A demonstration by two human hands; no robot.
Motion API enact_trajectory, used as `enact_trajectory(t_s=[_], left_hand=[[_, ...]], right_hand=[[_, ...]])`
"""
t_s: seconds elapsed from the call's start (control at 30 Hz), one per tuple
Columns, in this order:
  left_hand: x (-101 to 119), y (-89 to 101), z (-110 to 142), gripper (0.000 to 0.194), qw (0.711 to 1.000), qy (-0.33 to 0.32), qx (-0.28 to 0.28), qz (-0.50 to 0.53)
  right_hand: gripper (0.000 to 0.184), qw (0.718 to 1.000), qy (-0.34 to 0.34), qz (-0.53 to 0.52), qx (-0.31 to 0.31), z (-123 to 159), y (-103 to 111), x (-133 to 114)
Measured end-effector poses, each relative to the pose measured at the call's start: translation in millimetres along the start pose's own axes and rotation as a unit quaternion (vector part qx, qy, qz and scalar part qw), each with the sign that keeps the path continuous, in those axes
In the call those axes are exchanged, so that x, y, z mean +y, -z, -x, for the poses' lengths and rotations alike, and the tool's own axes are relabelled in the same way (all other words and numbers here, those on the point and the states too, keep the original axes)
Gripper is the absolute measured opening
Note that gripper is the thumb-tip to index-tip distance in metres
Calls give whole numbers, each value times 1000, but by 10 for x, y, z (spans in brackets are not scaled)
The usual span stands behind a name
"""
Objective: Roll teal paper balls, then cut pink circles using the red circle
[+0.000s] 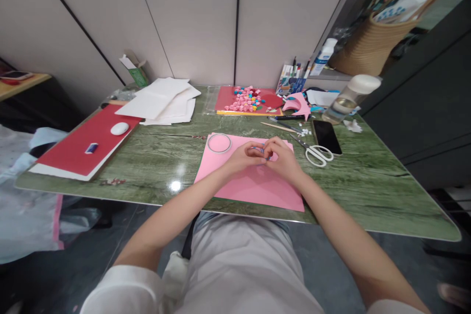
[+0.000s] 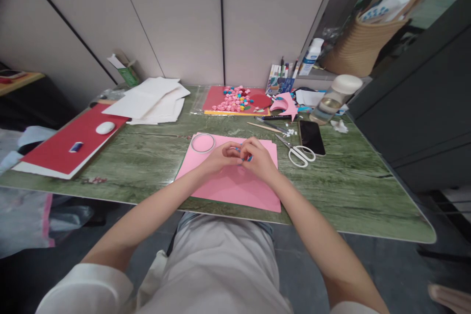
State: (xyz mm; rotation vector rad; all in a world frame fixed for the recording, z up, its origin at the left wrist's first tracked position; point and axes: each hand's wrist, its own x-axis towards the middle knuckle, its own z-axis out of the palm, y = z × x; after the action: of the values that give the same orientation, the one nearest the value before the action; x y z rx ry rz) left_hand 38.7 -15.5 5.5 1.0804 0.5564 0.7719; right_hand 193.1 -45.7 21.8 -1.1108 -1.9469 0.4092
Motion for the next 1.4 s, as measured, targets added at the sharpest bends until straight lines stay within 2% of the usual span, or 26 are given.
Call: enact_trajectory(t_s=[0.17, 0.33, 0.5, 0.67, 0.83, 1.1, 1.27, 1.4], left_hand=[[-3, 1, -8, 50, 1000, -3, 15, 12], [-13, 60, -44, 50, 998, -7, 54, 28], [-2, 92, -46, 47, 997, -18, 65, 30], [49, 57, -20, 44, 997, -29, 68, -36], [33, 52, -37, 43, 995, -42, 81, -47], [18, 28, -26, 45, 998, -39, 46, -14], [17, 3, -8, 47, 999, -27, 23, -23], [-1, 7, -11, 48, 999, -24, 26, -25]], right_hand=[[13, 1000, 2, -8, 2, -7, -5, -8], [4, 1000, -3, -17, -1, -16, 32, -29], [14, 1000, 8, -4, -7, -16, 42, -12], [24, 998, 41, -14, -45, -4, -14, 43], [21, 1000, 19, 4, -5, 1, -17, 60], [5, 1000, -15, -14, 18, -20, 17, 10], [11, 1000, -8, -18, 4, -12, 3, -11], [14, 1000, -5, -4, 3, -4, -3, -2]])
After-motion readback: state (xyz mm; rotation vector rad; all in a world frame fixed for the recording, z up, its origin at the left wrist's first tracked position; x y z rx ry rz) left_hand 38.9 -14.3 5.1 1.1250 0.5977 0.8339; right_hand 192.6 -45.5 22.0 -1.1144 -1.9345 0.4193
